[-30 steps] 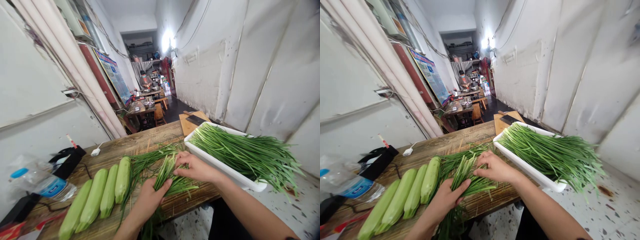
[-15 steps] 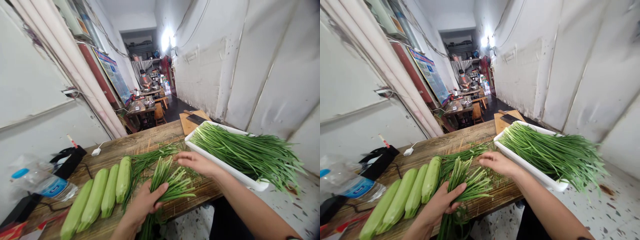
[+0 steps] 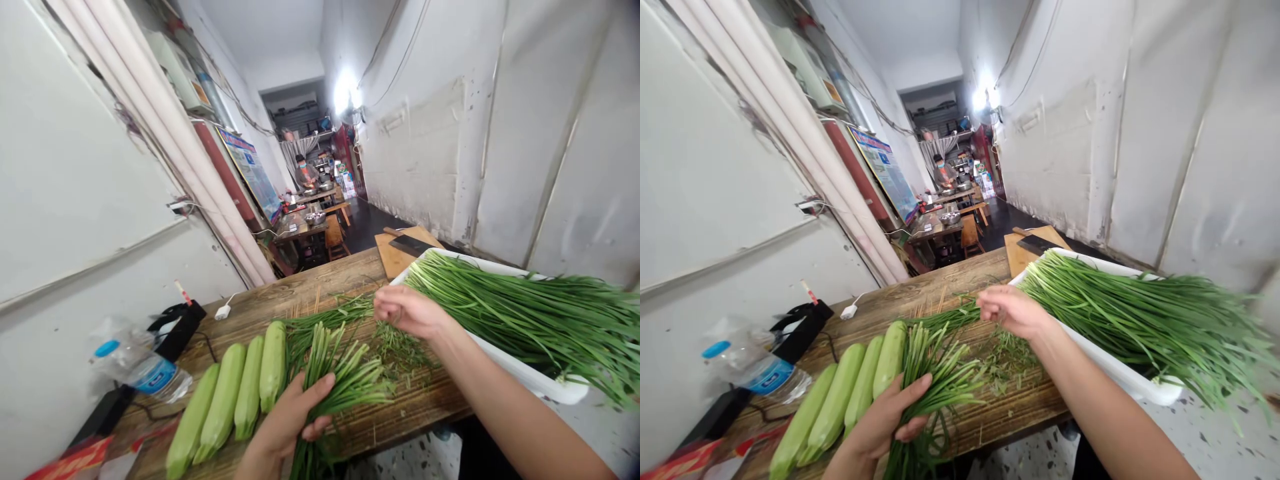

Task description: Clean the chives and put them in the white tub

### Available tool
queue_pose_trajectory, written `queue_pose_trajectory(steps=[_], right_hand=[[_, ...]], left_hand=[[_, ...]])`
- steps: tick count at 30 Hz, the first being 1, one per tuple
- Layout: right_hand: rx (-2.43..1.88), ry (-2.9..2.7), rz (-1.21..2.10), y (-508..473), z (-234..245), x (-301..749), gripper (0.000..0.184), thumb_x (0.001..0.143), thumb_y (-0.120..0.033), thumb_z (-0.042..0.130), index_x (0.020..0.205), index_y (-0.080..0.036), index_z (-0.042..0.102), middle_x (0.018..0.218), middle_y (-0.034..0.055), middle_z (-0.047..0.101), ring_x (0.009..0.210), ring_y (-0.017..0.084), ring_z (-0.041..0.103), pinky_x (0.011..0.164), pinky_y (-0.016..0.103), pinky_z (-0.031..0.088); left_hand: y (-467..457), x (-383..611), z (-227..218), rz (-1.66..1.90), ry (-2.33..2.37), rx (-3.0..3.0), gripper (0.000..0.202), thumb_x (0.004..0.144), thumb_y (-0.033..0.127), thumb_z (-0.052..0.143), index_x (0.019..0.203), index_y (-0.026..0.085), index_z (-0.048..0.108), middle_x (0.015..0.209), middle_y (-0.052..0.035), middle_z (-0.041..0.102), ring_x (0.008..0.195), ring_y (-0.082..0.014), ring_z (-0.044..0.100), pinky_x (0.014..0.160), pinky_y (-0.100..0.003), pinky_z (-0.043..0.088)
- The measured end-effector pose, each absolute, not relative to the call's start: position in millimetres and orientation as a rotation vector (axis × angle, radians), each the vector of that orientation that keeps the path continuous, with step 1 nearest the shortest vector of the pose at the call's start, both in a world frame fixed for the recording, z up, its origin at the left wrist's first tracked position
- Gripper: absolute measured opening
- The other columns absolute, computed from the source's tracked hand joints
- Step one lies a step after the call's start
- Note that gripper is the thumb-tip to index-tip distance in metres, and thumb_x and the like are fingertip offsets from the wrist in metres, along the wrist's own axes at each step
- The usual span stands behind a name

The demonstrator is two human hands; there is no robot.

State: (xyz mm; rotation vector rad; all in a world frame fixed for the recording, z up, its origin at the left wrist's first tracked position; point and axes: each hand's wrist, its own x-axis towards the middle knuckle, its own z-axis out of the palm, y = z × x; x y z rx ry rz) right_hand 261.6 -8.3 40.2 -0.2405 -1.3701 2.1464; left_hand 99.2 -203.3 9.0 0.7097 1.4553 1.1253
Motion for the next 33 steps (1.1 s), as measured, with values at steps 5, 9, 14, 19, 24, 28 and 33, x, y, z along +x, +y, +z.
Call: queue_pose_trajectory(steps=[5,9,14,19,24,28,33], right_hand=[[-0.337,-1.056,1.625,37.5,56.7,276.9,0.028,0.073,-0.047,0.065,0.065,-0.023,0.054,0.048,-0.0065,0.035,0.052,0.013,0.043,0.067,0.033,0.045],[-0.614,-1.472,1.191,46.7,43.2,269.3,0.041,0.075,-0.059,0.057,0.060,-0.021,0.057,0.062,0.0027,0.056,0.074,0.019,0.056,0.075,0.035,0.044],[-0.519,-1.946,1.177,-7.9,18.1,244.2,0.035,0.073,-0.048,0.067,0.089,-0.017,0.068,0.095,0.0085,0.066,0.096,0.024,0.057,0.085,0.036,0.043],[-0.445,-1.822,1.593,-46.2,14.9,233.3,0.034,0.066,-0.033,0.075,0.093,-0.014,0.066,0.071,-0.0007,0.061,0.063,0.012,0.053,0.062,0.026,0.042],[-0.358,-1.474,1.976,-42.3,10.9,238.6,0.043,0.063,-0.030,0.077,0.101,-0.015,0.064,0.071,-0.0027,0.062,0.061,0.009,0.053,0.064,0.024,0.039],[-0.306,-1.454,1.990,-41.1,8.6,247.1,0.040,0.064,-0.029,0.078,0.099,-0.016,0.065,0.078,0.0001,0.068,0.068,0.011,0.058,0.069,0.025,0.042],[-0.302,-1.481,1.952,-42.6,12.2,257.8,0.035,0.073,-0.037,0.071,0.101,-0.017,0.065,0.083,0.0037,0.071,0.077,0.015,0.062,0.079,0.031,0.044]], left_hand=[[-208.8,89.5,5.4,1.117,1.401,0.636,0.050,0.064,0.061,0.070,0.074,0.020,0.043,0.035,0.0097,0.043,0.028,-0.0012,0.023,0.032,-0.015,0.012],[-206.4,89.7,4.5,1.113,1.394,0.627,0.050,0.063,0.060,0.071,0.074,0.020,0.044,0.035,0.0100,0.042,0.029,-0.0013,0.023,0.032,-0.015,0.013],[-196.8,97.8,9.9,1.061,1.442,0.716,0.049,0.064,0.060,0.070,0.074,0.019,0.046,0.036,0.0103,0.041,0.029,-0.0010,0.022,0.032,-0.014,0.013],[-184.9,105.6,11.5,1.079,1.514,0.782,0.049,0.063,0.061,0.071,0.069,0.019,0.046,0.038,0.0100,0.041,0.029,-0.0010,0.023,0.030,-0.014,0.012],[-177.6,114.0,12.4,1.149,1.553,0.772,0.048,0.067,0.063,0.065,0.071,0.019,0.046,0.040,0.0096,0.043,0.028,-0.0009,0.024,0.030,-0.014,0.014],[-175.8,119.2,14.5,1.214,1.578,0.735,0.051,0.066,0.066,0.064,0.072,0.018,0.047,0.041,0.0094,0.044,0.027,-0.0013,0.024,0.029,-0.015,0.015],[-176.5,120.7,14.5,1.234,1.627,0.813,0.050,0.065,0.064,0.067,0.070,0.017,0.049,0.043,0.0085,0.042,0.031,-0.0028,0.030,0.029,-0.014,0.014]])
